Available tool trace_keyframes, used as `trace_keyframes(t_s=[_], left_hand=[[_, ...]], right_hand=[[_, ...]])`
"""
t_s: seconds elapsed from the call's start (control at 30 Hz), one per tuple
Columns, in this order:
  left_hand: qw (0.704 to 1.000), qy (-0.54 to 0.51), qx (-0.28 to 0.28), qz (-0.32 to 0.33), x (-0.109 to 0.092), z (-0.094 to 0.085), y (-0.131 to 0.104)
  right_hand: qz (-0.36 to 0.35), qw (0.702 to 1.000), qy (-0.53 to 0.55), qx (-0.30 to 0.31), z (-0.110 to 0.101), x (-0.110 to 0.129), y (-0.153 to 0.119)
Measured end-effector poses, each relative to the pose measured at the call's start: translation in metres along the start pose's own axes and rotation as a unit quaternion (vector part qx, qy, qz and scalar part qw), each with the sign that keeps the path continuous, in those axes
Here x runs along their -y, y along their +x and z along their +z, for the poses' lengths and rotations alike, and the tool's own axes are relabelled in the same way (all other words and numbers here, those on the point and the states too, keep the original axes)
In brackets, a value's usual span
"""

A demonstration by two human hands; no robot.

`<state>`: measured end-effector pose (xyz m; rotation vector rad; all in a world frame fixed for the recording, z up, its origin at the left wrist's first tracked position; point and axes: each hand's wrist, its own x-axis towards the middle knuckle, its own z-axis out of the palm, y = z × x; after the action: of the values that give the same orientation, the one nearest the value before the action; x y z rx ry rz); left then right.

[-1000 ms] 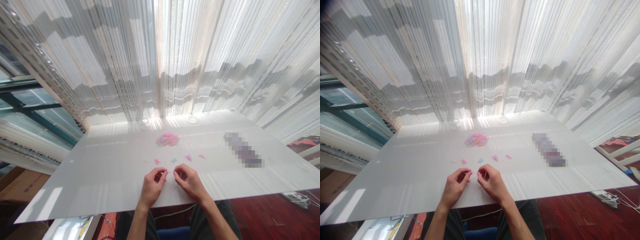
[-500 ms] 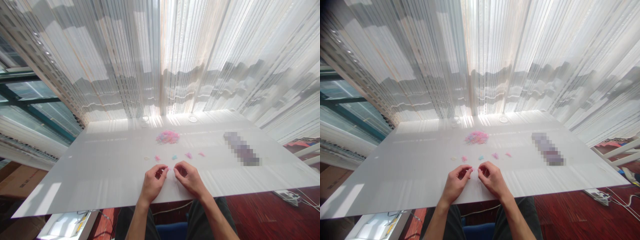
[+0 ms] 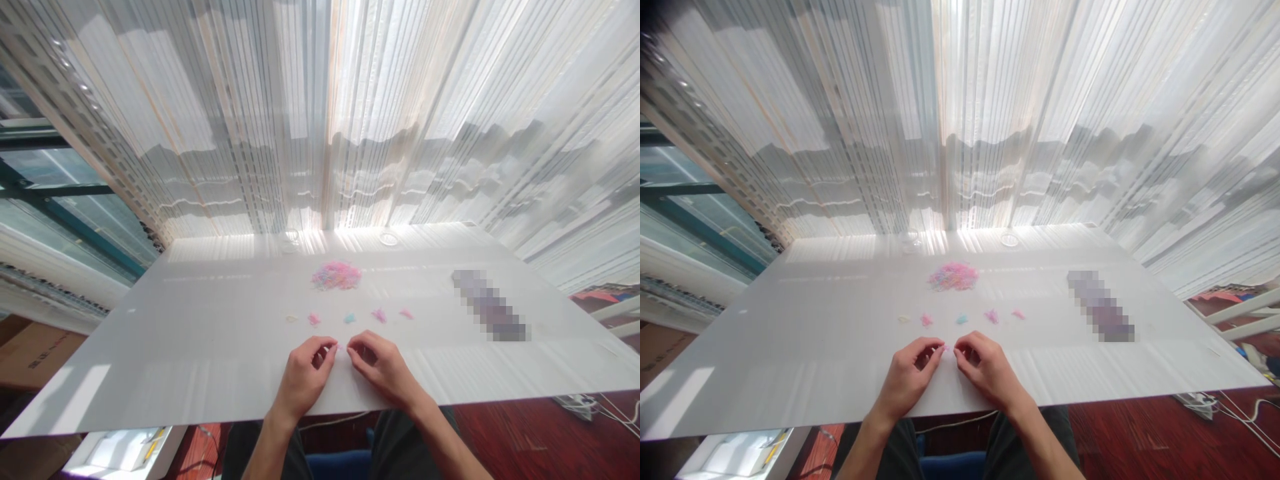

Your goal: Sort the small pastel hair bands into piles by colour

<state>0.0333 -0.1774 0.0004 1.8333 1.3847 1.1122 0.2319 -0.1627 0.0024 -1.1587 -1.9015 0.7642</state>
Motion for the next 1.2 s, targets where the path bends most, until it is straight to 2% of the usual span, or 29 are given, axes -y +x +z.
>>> trace_keyframes(t_s=[0.17,0.43,0.6,0.9,1.2], left_hand=[[0.995,0.083,-0.007,0.049,-0.0002,0.0006,-0.0026],[0.996,0.079,0.015,0.048,0.0021,-0.0004,-0.0029],[0.994,0.088,0.022,0.061,-0.0005,0.0007,-0.0021],[0.993,0.092,0.017,0.073,-0.0028,-0.0006,-0.0026],[0.995,0.075,0.011,0.058,-0.0026,-0.0006,-0.004]], right_hand=[[-0.003,0.999,-0.033,-0.006,-0.0023,-0.0076,-0.0073],[0.023,0.999,-0.023,-0.028,-0.0045,-0.0028,-0.0055],[0.008,0.999,-0.033,-0.026,-0.0031,-0.0032,-0.0054],[0.003,0.998,-0.051,-0.028,0.0002,-0.0056,-0.0067],[0.006,0.999,-0.046,-0.029,-0.0005,-0.0055,-0.0082]])
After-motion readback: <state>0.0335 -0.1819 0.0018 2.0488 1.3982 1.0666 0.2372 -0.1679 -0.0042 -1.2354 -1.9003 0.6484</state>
